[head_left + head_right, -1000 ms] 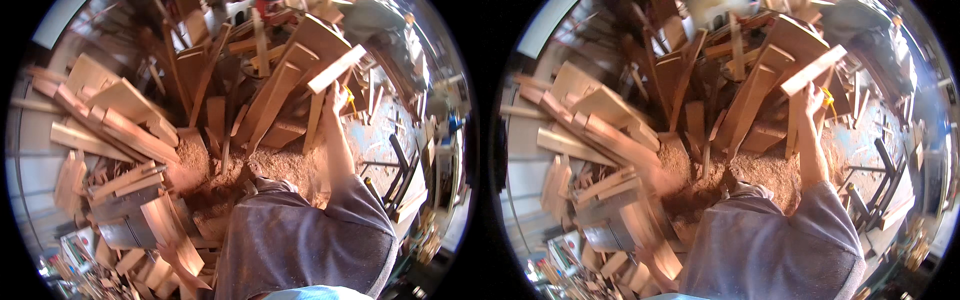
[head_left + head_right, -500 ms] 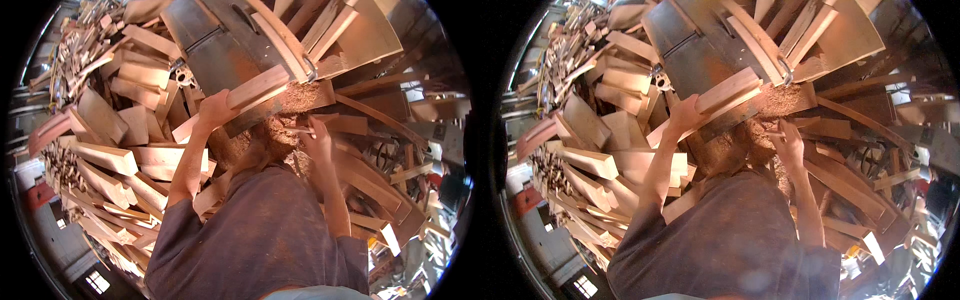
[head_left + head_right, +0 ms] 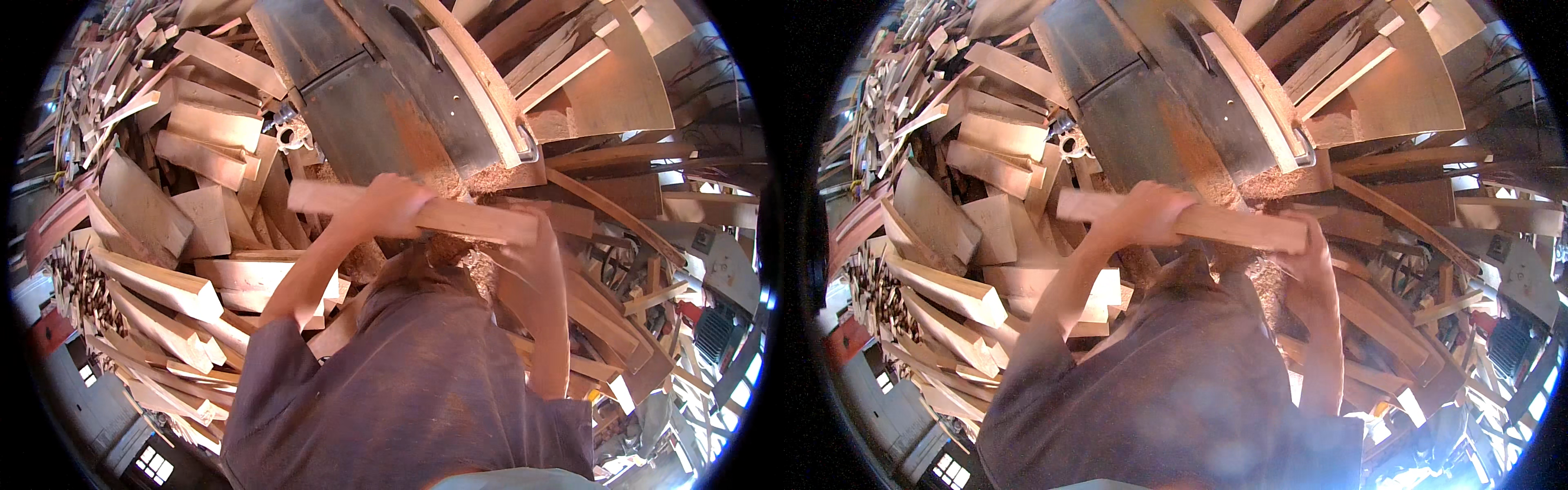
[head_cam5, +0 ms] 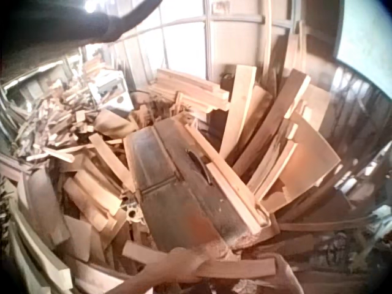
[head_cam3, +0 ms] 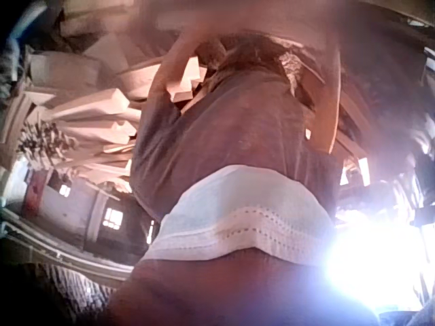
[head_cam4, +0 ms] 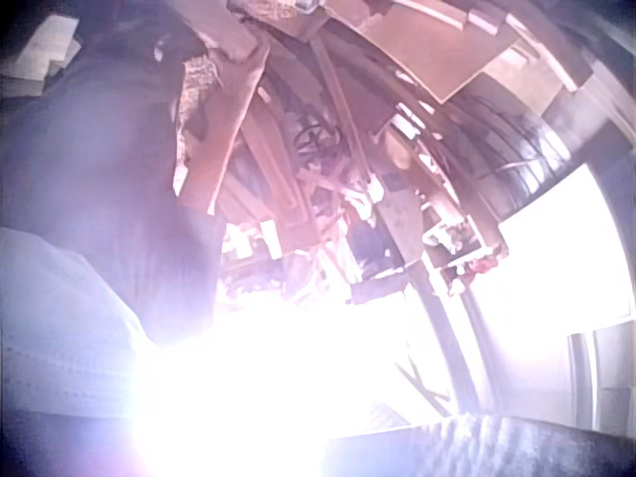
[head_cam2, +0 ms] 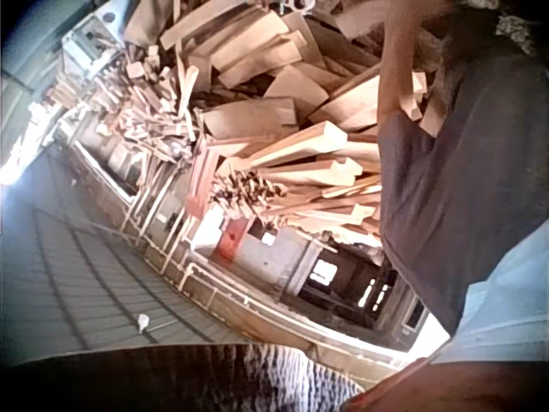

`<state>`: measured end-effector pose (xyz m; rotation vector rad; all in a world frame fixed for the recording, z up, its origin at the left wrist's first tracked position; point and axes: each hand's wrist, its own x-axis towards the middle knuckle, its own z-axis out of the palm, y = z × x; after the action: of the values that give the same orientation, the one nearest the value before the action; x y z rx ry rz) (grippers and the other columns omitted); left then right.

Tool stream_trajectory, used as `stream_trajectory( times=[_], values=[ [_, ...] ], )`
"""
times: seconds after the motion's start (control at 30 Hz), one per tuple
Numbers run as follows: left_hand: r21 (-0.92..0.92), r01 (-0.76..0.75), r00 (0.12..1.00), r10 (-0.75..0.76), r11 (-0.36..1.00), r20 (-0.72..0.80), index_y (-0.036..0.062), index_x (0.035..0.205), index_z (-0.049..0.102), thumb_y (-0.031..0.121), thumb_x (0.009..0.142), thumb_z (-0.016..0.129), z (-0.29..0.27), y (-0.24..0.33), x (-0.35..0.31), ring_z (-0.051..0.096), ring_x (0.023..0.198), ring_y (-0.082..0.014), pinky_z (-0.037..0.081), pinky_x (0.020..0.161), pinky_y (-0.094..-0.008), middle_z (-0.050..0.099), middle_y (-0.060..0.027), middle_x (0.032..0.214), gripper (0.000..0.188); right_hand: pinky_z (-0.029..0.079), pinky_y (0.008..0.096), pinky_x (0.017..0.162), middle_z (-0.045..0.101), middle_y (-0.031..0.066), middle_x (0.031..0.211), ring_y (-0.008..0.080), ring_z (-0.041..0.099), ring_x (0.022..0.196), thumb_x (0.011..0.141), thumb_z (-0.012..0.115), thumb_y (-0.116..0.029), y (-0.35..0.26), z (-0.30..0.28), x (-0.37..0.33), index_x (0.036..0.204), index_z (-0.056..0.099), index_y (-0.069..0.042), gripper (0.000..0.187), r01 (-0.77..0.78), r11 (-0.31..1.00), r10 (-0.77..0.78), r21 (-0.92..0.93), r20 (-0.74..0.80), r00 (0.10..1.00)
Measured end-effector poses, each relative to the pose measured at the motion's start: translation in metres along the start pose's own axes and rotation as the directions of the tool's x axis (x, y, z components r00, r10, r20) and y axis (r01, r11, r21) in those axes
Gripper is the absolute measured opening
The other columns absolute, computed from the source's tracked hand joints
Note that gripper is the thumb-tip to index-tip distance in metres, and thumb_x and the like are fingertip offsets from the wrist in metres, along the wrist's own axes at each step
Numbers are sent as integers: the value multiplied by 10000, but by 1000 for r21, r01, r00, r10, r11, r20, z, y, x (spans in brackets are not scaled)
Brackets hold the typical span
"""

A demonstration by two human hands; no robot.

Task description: The person feeds wood planks through a table saw, moves pieces of wood in a workshop, and uses a measuring tape on a plank.

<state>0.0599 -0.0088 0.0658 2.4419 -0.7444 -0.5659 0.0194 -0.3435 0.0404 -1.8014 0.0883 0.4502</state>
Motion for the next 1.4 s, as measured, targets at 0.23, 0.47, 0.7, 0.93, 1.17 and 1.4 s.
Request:
stream_trajectory(
  times=[0.23,0.47,0.7,0.93,1.17,1.4],
  values=[
    [68,-166,845,106,984,525,49,1115,683,87,661,809,-30,15,118,718,904,-354,581,810,-463,730,-180,956,473,527,365,951,690,129,1162,212,651,1075,729,814,-36,43,29,-67,1287,559,30,617,-170,984,177,49,-327,928],
    [-130,-138,700,4,982,-714,-17,1266,596,172,800,809,77,-8,93,612,1175,-348,453,1036,-494,654,-161,1237,547,586,331,855,713,80,1191,221,707,1036,866,744,-142,153,31,-53,1320,609,-39,484,-204,510,505,835,-99,857],
    [-741,499,233,-893,449,-384,-104,1213,561,436,804,828,183,-35,31,499,1247,-463,417,1050,-536,537,-317,1314,728,611,388,862,707,62,1212,222,703,1060,900,733,-196,178,31,-45,1308,613,-70,443,-326,389,518,862,88,851],
    [-761,488,173,-902,428,-396,-115,1223,547,484,707,873,191,12,110,490,1232,-461,385,1080,-547,541,-315,1257,856,561,427,980,659,91,1325,257,646,1187,952,696,-286,221,-9,-52,1379,571,-69,495,-314,386,553,868,55,831],
    [-801,505,-7,-927,321,-375,-136,1304,467,487,711,867,227,41,162,426,1303,-454,332,1131,-537,493,-311,1345,949,555,421,1003,644,80,1336,250,624,1219,972,693,-312,198,-48,-22,1380,564,-58,497,-321,461,621,827,-43,782],
    [-749,532,-82,-856,395,-511,-148,1328,458,500,714,868,202,-7,173,425,1312,-463,326,1143,-538,487,-324,1357,982,559,414,991,646,68,1324,221,618,1222,971,704,-295,201,-33,24,1366,586,-90,460,-367,467,568,805,46,822]
  ],
)
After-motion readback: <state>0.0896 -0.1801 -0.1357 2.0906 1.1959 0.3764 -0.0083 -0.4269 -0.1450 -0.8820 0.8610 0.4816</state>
